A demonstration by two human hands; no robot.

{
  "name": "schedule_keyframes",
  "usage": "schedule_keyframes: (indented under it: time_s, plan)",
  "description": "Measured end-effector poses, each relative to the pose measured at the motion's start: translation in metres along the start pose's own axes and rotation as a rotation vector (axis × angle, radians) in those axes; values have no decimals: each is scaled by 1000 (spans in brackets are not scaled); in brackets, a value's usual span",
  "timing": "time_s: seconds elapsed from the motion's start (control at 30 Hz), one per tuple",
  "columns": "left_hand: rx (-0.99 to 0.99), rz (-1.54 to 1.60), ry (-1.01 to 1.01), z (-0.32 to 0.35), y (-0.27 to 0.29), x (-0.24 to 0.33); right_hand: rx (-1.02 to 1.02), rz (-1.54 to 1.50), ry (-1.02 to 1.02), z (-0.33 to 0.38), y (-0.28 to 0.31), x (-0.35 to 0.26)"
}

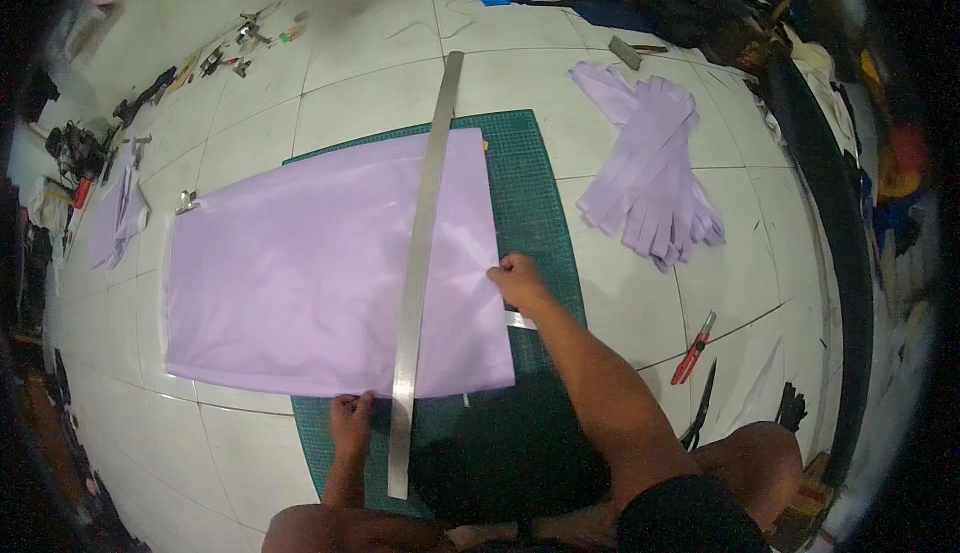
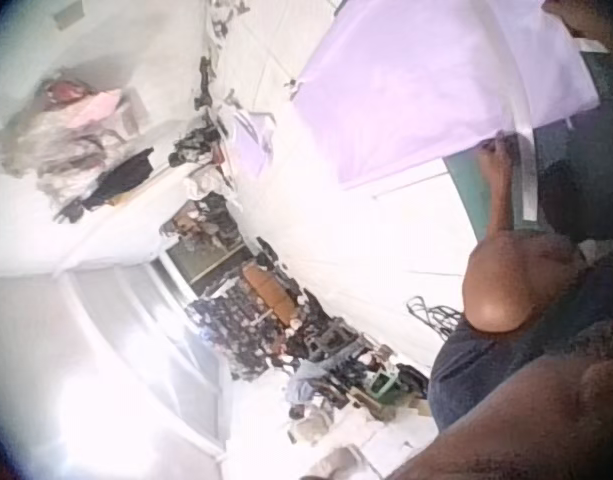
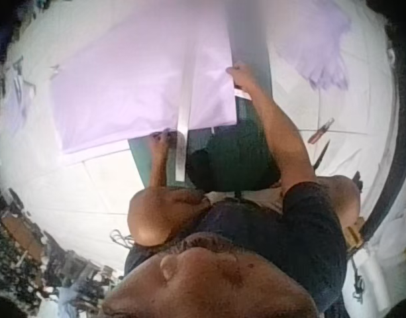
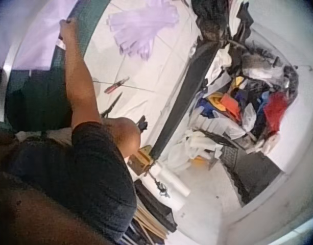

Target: The person measures and cuts strips of purple fabric using a straight edge and a utility knife on a cutting mat on the floor.

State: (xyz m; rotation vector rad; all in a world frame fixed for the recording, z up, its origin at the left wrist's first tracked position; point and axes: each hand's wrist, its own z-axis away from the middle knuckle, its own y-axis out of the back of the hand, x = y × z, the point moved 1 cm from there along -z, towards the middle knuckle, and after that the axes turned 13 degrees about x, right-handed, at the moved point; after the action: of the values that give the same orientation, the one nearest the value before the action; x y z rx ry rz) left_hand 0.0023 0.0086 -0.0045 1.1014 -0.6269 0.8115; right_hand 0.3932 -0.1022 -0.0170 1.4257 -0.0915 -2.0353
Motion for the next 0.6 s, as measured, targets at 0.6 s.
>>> schedule_keyframes:
  time_s: [0.6]
  plan:
    - [-401, -559, -541, 62, -13, 42, 103, 79, -5, -45, 75, 19]
